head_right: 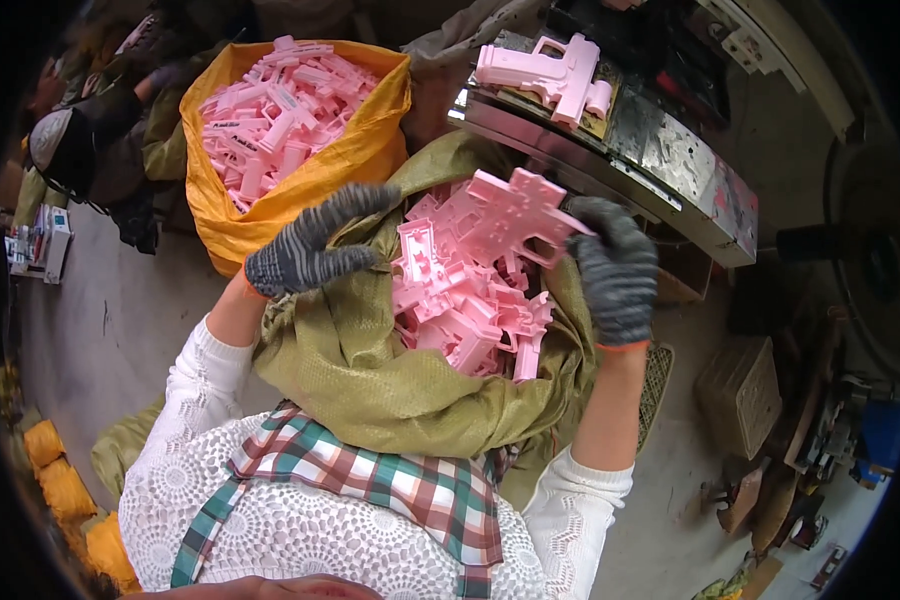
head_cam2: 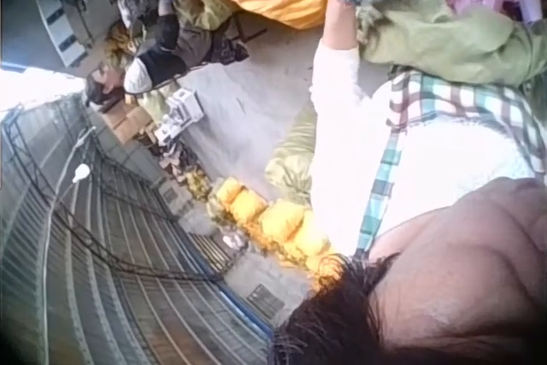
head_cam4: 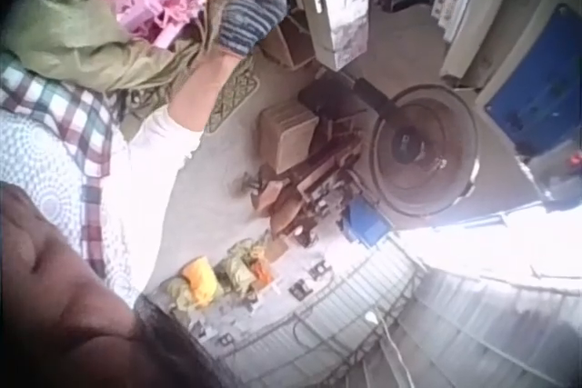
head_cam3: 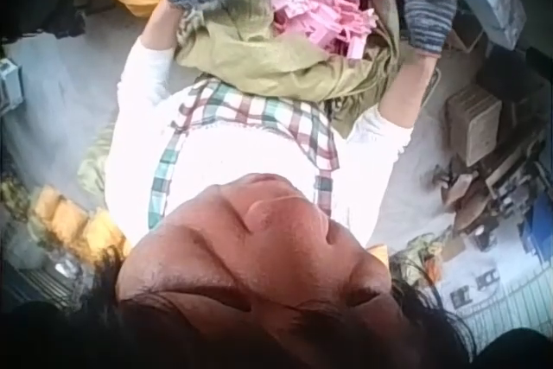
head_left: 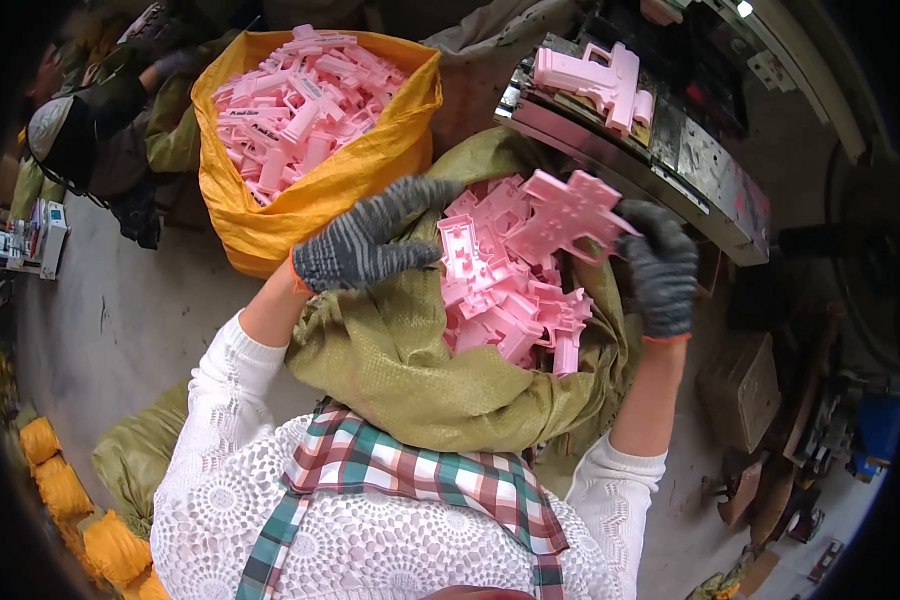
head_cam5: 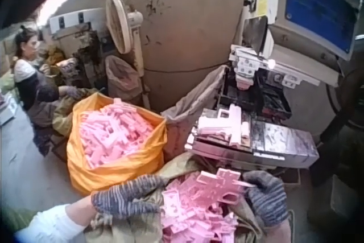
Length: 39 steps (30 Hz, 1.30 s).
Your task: The person sorts and inspects pink plastic toy gun components by hand, taking them from large plastic bags.
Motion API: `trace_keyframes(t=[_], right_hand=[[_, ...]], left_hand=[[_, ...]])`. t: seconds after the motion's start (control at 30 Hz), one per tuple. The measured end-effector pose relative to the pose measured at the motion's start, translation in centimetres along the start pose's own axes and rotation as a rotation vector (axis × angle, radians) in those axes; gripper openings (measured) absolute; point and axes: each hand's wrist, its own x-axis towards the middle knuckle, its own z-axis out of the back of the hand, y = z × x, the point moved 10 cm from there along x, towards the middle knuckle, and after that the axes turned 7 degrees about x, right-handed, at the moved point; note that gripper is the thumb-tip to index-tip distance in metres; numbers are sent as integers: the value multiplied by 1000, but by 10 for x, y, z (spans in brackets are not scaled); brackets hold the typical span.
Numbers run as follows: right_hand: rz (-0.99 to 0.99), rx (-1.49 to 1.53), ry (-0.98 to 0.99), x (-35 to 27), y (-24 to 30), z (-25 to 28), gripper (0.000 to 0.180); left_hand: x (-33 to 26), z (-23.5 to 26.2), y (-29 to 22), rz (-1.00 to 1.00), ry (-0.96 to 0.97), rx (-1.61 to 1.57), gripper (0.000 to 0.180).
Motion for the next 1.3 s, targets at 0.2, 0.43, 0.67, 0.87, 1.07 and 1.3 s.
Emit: trace_keyframes(t=[0.2,0.43,0.67,0.87,1.07,1.3], right_hand=[[242,176,-67,-19,70,-13,36],[173,33,87,-22,85,-13,53],[189,-37,19,-26,72,-11,40],[120,228,-207,-28,50,43,43],[158,272,-232,-28,35,42,45],[144,102,-242,-7,22,52,50]], left_hand=[[42,-38,-31,12,392,-359,61],[50,1,-67,-192,-204,561,58],[48,1,-104,-536,-546,888,67],[111,43,-92,-577,-828,956,64],[204,31,-77,-60,-50,1095,65],[105,74,-49,-114,-569,1212,56]])
